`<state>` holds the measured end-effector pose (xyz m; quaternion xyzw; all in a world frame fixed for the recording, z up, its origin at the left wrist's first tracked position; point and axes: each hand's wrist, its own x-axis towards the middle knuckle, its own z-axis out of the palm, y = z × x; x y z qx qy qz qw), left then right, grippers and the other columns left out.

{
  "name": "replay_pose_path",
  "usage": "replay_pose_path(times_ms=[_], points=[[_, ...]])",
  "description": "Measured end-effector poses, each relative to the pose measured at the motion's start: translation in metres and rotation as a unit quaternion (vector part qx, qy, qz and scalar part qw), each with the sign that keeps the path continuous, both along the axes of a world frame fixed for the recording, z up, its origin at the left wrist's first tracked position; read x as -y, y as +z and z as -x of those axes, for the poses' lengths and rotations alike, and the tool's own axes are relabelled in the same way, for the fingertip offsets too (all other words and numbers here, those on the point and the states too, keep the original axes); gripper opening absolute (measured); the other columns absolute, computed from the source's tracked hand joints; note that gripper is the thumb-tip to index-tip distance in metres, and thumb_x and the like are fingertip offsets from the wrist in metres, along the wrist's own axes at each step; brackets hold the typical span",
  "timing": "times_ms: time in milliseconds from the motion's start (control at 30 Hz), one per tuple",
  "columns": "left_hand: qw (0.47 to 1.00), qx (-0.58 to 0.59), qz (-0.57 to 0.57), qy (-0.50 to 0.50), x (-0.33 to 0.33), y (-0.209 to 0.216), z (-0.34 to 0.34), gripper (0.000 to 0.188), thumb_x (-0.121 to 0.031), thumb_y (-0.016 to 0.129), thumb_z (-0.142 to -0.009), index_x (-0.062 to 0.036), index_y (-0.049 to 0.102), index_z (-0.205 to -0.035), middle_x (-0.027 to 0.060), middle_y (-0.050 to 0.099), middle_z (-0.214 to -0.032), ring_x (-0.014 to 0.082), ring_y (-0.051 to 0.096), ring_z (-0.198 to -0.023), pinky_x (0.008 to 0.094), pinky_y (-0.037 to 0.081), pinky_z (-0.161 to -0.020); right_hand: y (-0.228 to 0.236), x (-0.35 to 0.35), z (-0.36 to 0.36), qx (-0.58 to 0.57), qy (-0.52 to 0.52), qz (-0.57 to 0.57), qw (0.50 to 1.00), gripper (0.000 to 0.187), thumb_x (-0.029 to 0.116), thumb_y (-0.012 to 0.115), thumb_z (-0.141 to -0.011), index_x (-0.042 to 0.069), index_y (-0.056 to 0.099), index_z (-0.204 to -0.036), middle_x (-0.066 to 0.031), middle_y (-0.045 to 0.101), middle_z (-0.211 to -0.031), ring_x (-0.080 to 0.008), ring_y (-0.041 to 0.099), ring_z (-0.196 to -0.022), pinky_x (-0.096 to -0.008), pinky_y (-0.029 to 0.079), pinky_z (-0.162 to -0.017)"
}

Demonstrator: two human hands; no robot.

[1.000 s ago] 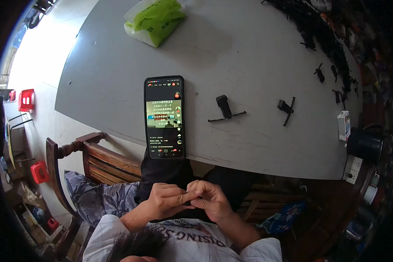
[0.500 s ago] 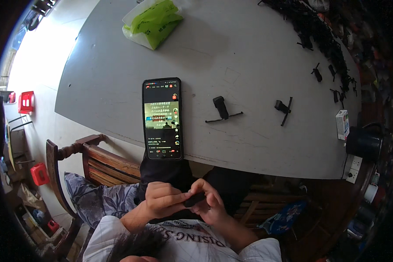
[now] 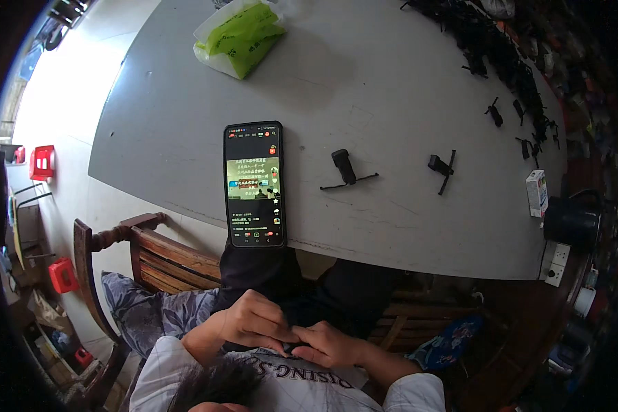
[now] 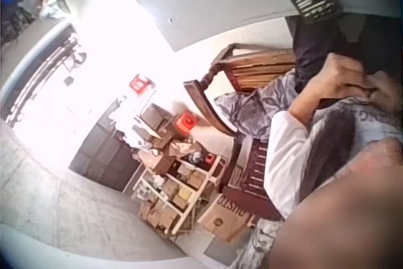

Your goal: Assembling small black plastic toy components manually at a workstation.

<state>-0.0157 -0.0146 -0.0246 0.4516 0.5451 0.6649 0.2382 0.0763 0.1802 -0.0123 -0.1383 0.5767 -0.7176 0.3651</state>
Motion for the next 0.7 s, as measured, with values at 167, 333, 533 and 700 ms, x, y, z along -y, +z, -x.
replay_pose_path(times_ms=[167, 333, 533, 700], points=[[0.999, 0.0, -0.038, 0.004, -0.005, -0.006, -0.003, 0.023, -0.02, 0.072, -0.074, -0.0019, 0.068, -0.088, 0.005, 0.057, -0.071, 0.0187, 0.058, -0.057, 0.0284, 0.043, -0.047, 0.003, -0.001, -0.001, -0.121, -0.043, -0.062, 0.99, 0.023, 0.021, 0.055, -0.088, -0.001, 0.05, -0.084, -0.0141, 0.05, -0.064, -0.0303, 0.053, -0.054, -0.0344, 0.041, -0.051], [0.999, -0.016, -0.045, -0.005, -0.011, -0.007, -0.003, 0.025, -0.019, 0.073, -0.073, -0.0016, 0.068, -0.09, 0.0062, 0.058, -0.071, 0.0201, 0.058, -0.059, 0.0289, 0.043, -0.048, 0.01, -0.011, 0.004, -0.111, -0.003, -0.093, 0.99, 0.022, 0.021, 0.057, -0.087, 0.0, 0.053, -0.089, -0.0159, 0.054, -0.068, -0.0313, 0.057, -0.06, -0.0358, 0.043, -0.055], [0.977, -0.059, 0.144, 0.147, -0.024, -0.027, -0.008, 0.03, -0.015, 0.076, -0.067, -0.0051, 0.064, -0.093, 0.0074, 0.059, -0.074, 0.0236, 0.059, -0.062, 0.0313, 0.047, -0.053, 0.006, -0.028, 0.032, -0.28, -0.119, -0.375, 0.876, 0.023, 0.013, 0.062, -0.08, 0.001, 0.058, -0.099, -0.0146, 0.059, -0.087, -0.0306, 0.059, -0.075, -0.0387, 0.047, -0.064], [0.938, -0.136, 0.255, 0.193, -0.041, -0.02, -0.006, 0.04, -0.017, 0.074, -0.066, -0.0091, 0.062, -0.103, 0.0084, 0.059, -0.091, 0.025, 0.059, -0.081, 0.0338, 0.049, -0.066, 0.014, -0.031, 0.082, -0.454, -0.283, -0.48, 0.696, 0.025, 0.007, 0.063, -0.076, 0.005, 0.061, -0.101, -0.0147, 0.059, -0.1, -0.0335, 0.057, -0.09, -0.0413, 0.044, -0.083]])
